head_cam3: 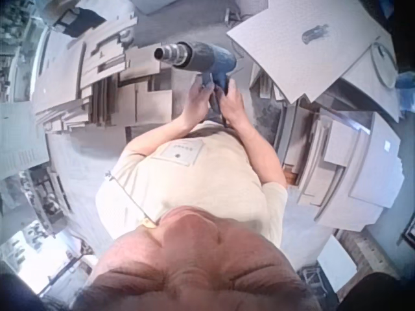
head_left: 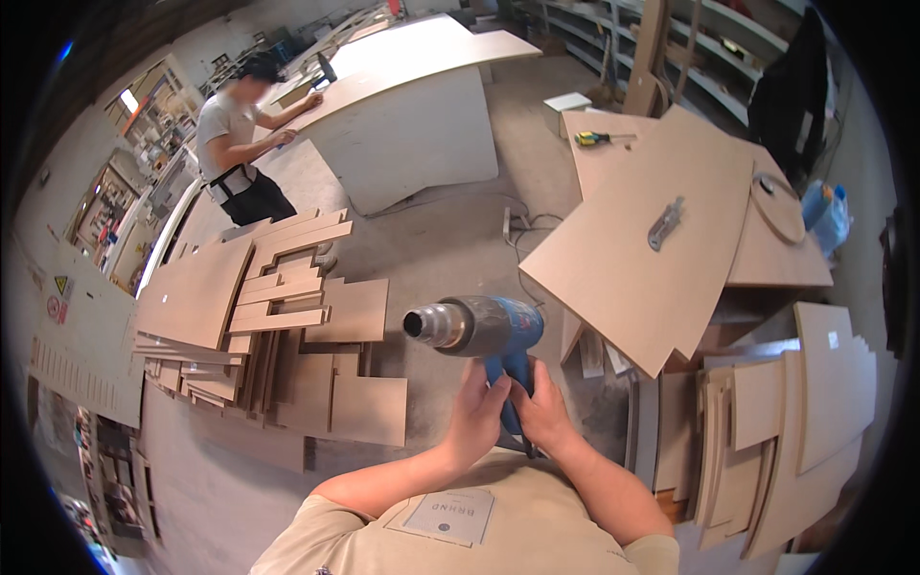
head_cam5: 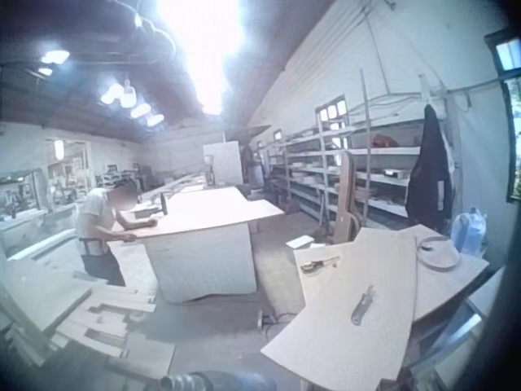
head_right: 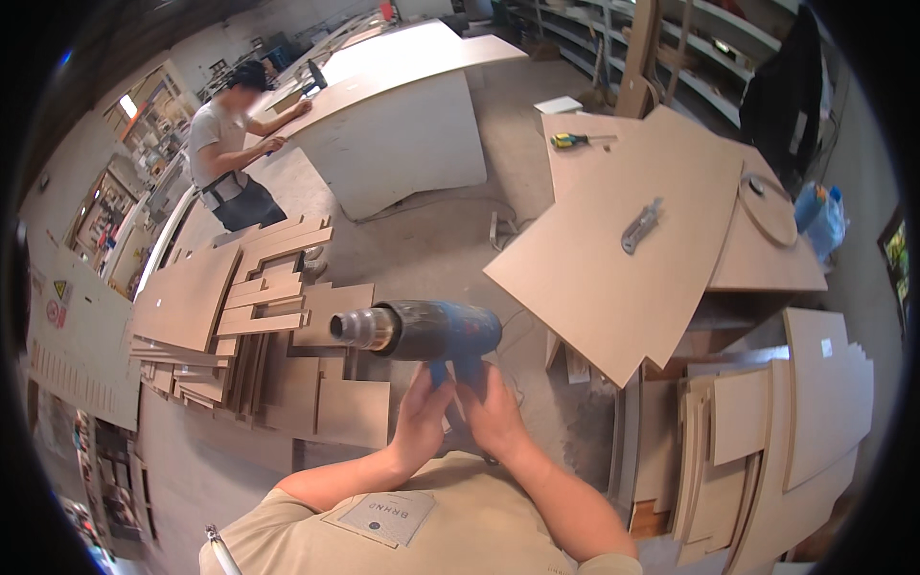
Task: The person trims the edges of a large wooden board using a utility knife and a screwdriver. They also use a heat gun to apply heat to the board's surface. The person works on the board at a workbench in a workshop.
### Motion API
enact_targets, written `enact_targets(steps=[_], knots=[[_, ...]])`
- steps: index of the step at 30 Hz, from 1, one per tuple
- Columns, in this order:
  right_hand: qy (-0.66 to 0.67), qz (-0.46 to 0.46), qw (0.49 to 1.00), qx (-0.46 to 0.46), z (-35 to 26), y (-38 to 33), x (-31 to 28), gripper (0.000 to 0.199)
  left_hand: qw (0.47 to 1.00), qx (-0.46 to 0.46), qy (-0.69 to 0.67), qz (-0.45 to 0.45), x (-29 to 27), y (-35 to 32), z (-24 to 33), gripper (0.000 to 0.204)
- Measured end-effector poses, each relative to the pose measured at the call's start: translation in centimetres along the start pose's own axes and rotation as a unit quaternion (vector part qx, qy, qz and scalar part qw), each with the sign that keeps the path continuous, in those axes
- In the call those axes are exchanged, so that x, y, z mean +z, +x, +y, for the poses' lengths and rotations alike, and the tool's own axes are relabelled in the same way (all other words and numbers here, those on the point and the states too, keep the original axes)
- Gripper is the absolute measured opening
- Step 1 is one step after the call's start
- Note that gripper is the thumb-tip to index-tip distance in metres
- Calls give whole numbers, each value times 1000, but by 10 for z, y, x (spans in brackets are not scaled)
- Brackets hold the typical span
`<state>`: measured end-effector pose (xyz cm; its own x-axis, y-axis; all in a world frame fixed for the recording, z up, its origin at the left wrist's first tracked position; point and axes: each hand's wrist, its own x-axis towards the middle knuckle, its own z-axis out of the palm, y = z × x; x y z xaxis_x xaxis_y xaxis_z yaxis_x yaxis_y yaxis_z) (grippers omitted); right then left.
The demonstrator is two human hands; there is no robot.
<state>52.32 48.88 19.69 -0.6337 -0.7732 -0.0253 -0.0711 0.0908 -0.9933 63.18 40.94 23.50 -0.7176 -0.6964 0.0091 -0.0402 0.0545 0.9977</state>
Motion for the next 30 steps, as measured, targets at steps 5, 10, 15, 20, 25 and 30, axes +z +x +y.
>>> enact_targets(steps=[5,10,15,20,25,30], knots=[[-51,27,998,-9,5,7,14,43,997,78,8,-29,-16,4,-11,41],[-23,97,995,27,11,22,25,41,981,167,98,-11,-45,16,-8,28],[121,230,966,3,-2,7,2,31,937,348,-23,-12,-108,-3,29,10],[133,384,912,-52,-26,-44,-60,26,868,487,11,-98,-116,16,44,13],[106,537,834,-66,-17,-109,-117,28,899,401,101,-143,-97,58,31,14],[66,672,737,-34,18,-173,-130,25,890,331,214,-230,-69,109,24,5]])
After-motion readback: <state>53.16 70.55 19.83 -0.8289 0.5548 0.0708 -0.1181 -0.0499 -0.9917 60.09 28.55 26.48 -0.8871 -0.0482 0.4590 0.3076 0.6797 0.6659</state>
